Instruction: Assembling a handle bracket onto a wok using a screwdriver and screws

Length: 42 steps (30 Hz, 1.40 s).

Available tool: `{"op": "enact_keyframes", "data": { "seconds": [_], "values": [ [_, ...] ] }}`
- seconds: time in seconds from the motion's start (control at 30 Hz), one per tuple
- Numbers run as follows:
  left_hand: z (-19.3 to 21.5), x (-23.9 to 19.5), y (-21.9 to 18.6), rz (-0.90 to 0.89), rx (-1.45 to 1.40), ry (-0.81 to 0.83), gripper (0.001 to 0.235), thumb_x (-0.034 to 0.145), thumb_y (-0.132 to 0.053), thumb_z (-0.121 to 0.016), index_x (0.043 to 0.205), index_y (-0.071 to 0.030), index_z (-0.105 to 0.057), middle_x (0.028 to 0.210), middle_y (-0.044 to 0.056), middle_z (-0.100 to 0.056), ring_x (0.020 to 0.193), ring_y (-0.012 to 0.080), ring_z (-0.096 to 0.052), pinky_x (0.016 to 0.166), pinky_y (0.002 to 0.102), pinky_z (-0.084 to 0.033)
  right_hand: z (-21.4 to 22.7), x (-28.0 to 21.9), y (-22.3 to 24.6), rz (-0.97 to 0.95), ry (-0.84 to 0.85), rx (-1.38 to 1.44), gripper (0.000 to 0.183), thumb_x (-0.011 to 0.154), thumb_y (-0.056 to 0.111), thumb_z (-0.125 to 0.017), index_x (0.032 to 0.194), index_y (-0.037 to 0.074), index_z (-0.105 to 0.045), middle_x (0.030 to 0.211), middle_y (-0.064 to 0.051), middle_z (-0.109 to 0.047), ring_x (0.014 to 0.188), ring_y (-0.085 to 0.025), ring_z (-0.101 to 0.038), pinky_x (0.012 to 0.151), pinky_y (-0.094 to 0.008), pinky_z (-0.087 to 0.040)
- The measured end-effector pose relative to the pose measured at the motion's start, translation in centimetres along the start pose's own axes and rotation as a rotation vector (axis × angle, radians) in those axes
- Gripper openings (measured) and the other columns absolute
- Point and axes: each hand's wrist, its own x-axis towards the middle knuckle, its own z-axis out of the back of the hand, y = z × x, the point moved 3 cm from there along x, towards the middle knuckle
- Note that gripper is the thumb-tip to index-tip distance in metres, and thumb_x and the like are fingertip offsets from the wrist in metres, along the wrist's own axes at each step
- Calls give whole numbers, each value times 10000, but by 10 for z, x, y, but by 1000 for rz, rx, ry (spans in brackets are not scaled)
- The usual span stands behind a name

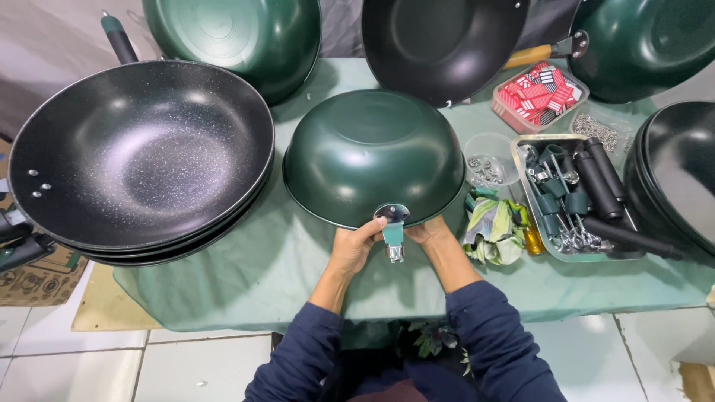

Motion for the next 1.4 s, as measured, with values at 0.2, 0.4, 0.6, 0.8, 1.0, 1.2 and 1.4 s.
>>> {"op": "enact_keyframes", "data": {
  "seconds": [0.2,0.4,0.6,0.8,1.0,1.2,1.4],
  "values": [
    [19,8,10,-2,24,7,514,822,104,-742,1296,-77,-666,906,35,-714,687,118,-665,600,285,-640,11,-4,5,2,-19,-142,351,813,53,-574,1089,-11,-782,1036,-300,-750,1052,-488,-682,956,-566,-528],
    [33,15,20,-11,30,15,520,832,98,-740,1313,-84,-661,889,32,-692,679,110,-636,592,276,-609,25,-15,17,13,-36,-284,356,812,69,-561,1067,-14,-794,1015,-313,-753,1040,-501,-682,946,-562,-528],
    [23,11,12,-5,41,10,540,831,96,-737,1331,-82,-640,894,38,-700,681,119,-657,598,267,-613,40,-30,46,27,-63,-425,365,810,85,-547,1046,-18,-806,993,-326,-756,1028,-514,-681,935,-557,-527],
    [44,23,31,-1,50,-6,553,831,97,-738,1344,-81,-634,919,50,-705,692,128,-663,610,284,-622,97,-61,100,141,-451,-448,330,846,61,-595,1018,203,-838,800,-115,-783,841,-319,-743,819,-418,-568],
    [31,16,21,2,52,-14,547,820,96,-751,1329,-74,-646,937,58,-730,690,147,-688,613,289,-635,190,98,-32,104,-591,-831,158,894,312,-724,1011,356,-822,933,-6,-788,980,-332,-727,901,-436,-568],
    [34,19,23,1,58,-9,520,822,97,-745,1301,-89,-664,902,38,-721,689,146,-696,615,281,-641,176,137,-32,-273,-508,-910,204,823,374,-784,995,278,-842,1004,-96,-797,1037,-390,-738,895,-538,-586],
    [30,17,22,-6,60,1,506,831,95,-740,1295,-94,-668,894,42,-707,699,138,-675,620,284,-631,162,138,-12,-305,-465,-1045,277,869,259,-745,1065,77,-817,1098,-211,-782,1124,-416,-715,958,-587,-534]
  ]
}}
